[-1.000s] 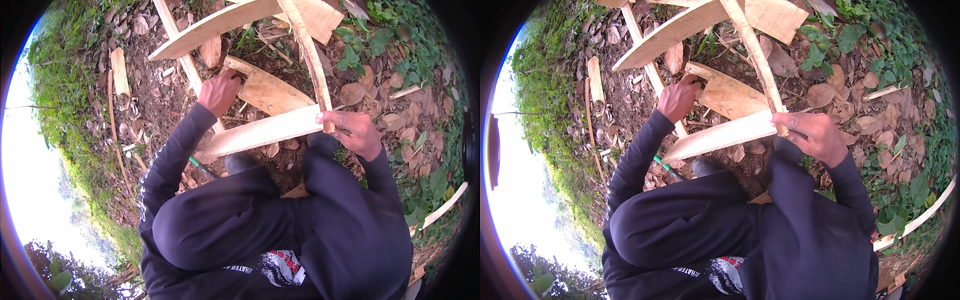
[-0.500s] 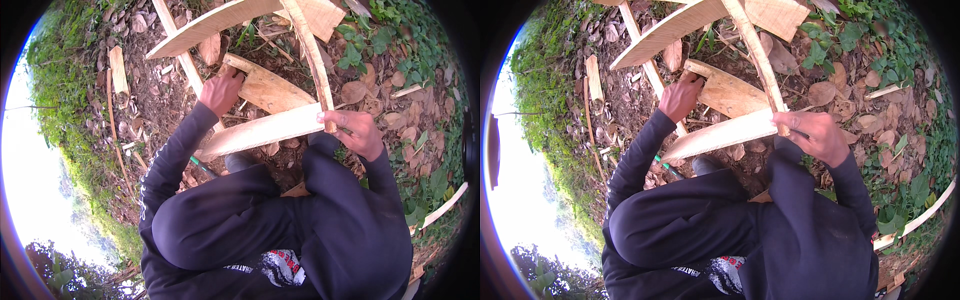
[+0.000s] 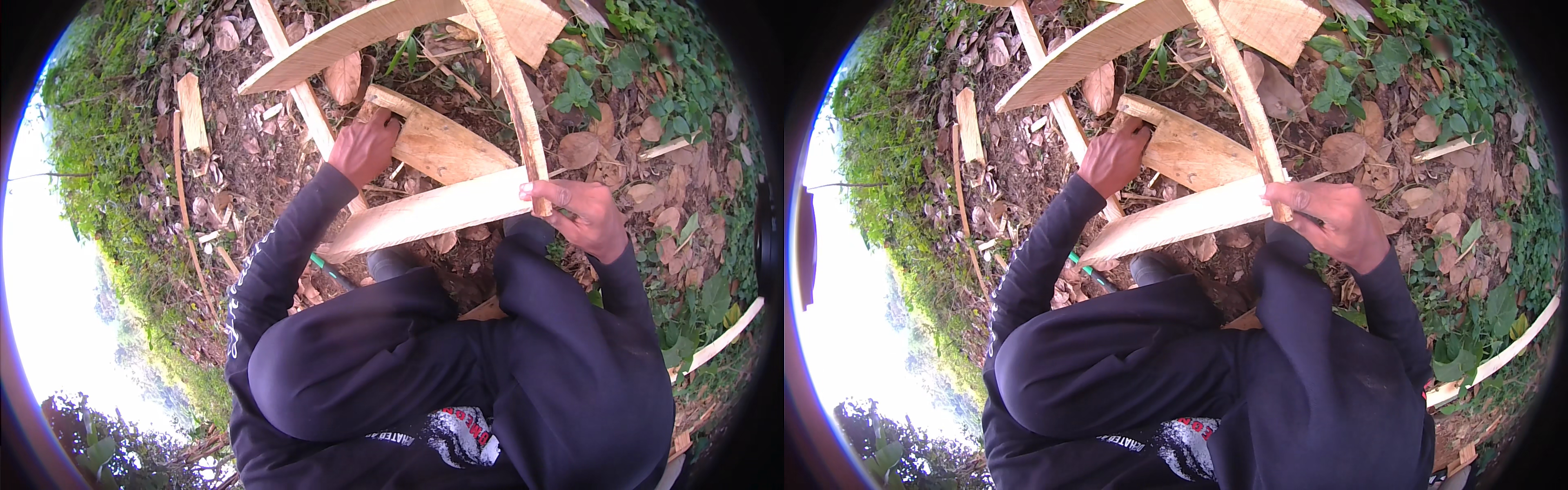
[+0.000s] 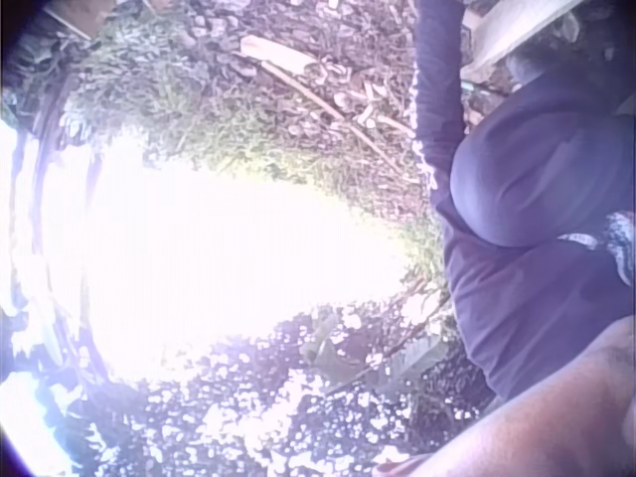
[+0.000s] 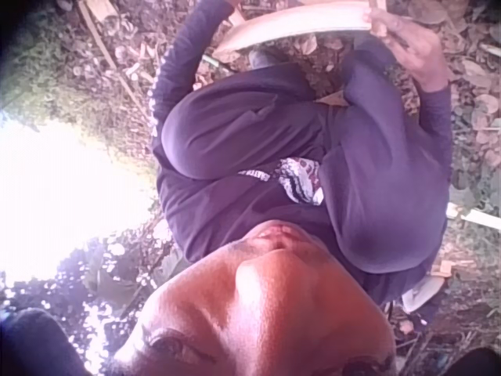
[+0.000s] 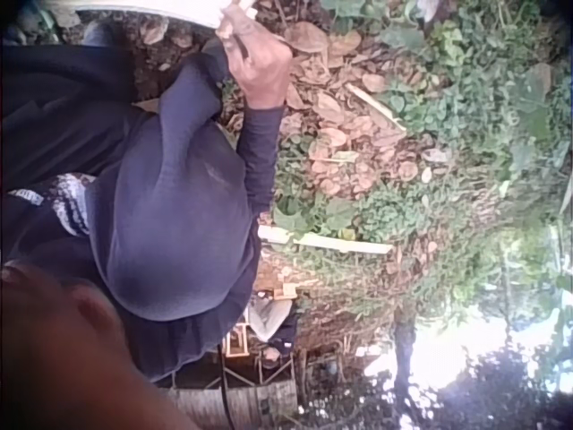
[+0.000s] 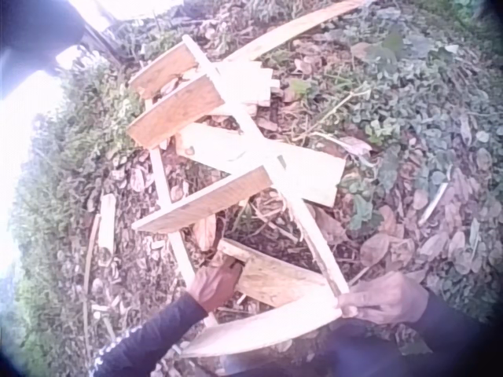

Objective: The person assembles a wooden structure outdoors by hand. They align wooden planks and use a hammer to drive nails into the joints, securing the pieces together.

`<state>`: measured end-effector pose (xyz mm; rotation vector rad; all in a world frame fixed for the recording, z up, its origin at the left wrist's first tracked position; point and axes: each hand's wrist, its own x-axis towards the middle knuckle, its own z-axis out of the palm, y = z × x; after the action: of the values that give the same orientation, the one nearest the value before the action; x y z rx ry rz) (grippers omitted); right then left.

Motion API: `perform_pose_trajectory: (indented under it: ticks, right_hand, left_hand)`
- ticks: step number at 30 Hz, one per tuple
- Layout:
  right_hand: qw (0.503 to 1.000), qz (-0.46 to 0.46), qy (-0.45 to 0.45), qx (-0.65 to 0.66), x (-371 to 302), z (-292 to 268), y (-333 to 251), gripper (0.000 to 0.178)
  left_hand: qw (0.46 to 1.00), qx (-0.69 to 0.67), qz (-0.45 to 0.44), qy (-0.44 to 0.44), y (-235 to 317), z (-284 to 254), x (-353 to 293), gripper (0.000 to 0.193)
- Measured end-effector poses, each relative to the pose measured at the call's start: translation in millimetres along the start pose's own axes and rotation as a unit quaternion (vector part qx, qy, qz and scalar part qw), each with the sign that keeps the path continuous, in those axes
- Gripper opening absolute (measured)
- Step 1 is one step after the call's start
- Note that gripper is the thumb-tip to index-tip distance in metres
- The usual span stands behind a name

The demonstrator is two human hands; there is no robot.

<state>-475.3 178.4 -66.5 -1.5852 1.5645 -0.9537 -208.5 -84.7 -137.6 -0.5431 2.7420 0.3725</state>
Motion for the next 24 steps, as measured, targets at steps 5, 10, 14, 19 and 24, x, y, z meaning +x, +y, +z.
perform_pose_trajectory:
  ticks: [5,10,14,19,24]
  right_hand:
    - [1.0,-0.005,0.003,-0.006,1,-1,-3,0.046]
    - [1.0,-0.011,0.012,-0.005,2,0,-3,0.045]
    - [1.0,-0.002,0.007,-0.002,1,0,-2,0.046]
    - [1.0,-0.013,0.017,-0.011,1,1,-1,0.049]
    - [1.0,-0.014,0.025,0.01,-2,3,2,0.051]
  left_hand:
    - [1.0,-0.011,-0.007,0.002,-1,4,0,0.025]
    - [0.998,-0.013,-0.01,0.064,7,13,0,0.017]
    - [0.995,-0.052,-0.028,0.079,4,16,-1,0.013]
    - [0.98,-0.072,-0.072,0.168,13,7,-5,0.013]
    - [0.956,-0.106,-0.114,0.249,16,-9,-6,0.015]
